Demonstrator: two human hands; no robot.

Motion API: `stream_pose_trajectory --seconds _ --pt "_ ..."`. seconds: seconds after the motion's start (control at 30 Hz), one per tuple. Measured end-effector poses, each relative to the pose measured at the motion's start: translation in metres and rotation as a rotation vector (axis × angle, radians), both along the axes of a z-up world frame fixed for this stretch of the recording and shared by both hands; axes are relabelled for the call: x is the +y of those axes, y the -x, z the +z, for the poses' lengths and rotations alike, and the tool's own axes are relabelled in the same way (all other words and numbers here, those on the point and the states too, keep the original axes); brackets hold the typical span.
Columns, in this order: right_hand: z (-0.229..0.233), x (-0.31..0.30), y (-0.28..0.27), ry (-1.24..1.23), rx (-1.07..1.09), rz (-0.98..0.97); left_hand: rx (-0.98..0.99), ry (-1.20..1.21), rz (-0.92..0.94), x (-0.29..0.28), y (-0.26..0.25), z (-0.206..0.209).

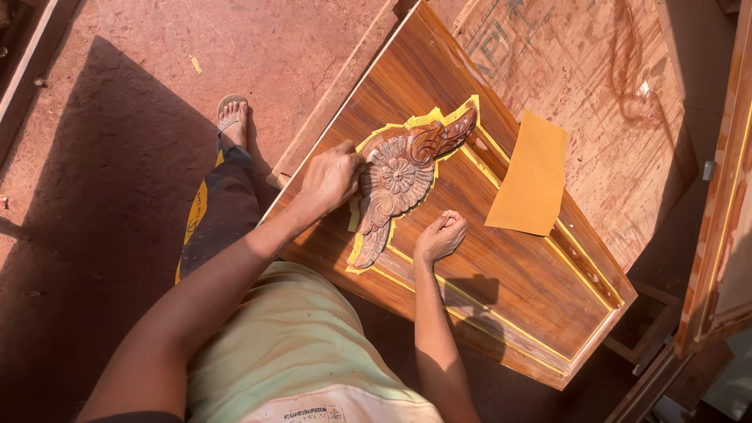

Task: The person sands a carved wooden panel using a sanding block. They focus on smoothing the intricate floral relief design and the flat surfaces of the wood, which is taped off with yellow masking tape.

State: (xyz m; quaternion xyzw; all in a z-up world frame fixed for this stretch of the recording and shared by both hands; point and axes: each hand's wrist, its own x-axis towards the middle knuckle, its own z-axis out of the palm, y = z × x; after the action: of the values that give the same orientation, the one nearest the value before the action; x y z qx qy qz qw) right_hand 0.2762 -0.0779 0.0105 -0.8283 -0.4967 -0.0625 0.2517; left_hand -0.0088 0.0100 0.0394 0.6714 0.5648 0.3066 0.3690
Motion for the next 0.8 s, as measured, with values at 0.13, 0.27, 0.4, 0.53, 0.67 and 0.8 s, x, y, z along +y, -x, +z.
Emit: stream_pose_trajectory --seconds 0.13,0.27,0.4,0.53,0.67,0.8 --pt "0.000 -0.002 0.003 0.030 -0.060 -0.011 -0.049 0.152 -0.098 -0.006 0.053 0.028" --pt "0.000 -0.002 0.000 0.041 -0.095 0.015 -0.236 0.324 0.234 0.009 0.065 0.035" --pt "-0.001 -0.001 -0.001 0.074 -0.032 -0.070 -0.341 0.341 0.288 0.019 0.053 0.026" --pt "-0.004 -0.003 0.001 0.084 -0.035 -0.101 -0.434 0.164 0.231 0.019 0.042 0.018" --pt "0.001 -0.003 0.002 0.089 -0.040 -0.060 -0.422 0.388 0.201 0.026 0.044 0.019" --pt "0.004 -0.003 0.005 0.078 -0.097 -0.008 -0.407 0.418 0.213 0.034 0.038 0.028"
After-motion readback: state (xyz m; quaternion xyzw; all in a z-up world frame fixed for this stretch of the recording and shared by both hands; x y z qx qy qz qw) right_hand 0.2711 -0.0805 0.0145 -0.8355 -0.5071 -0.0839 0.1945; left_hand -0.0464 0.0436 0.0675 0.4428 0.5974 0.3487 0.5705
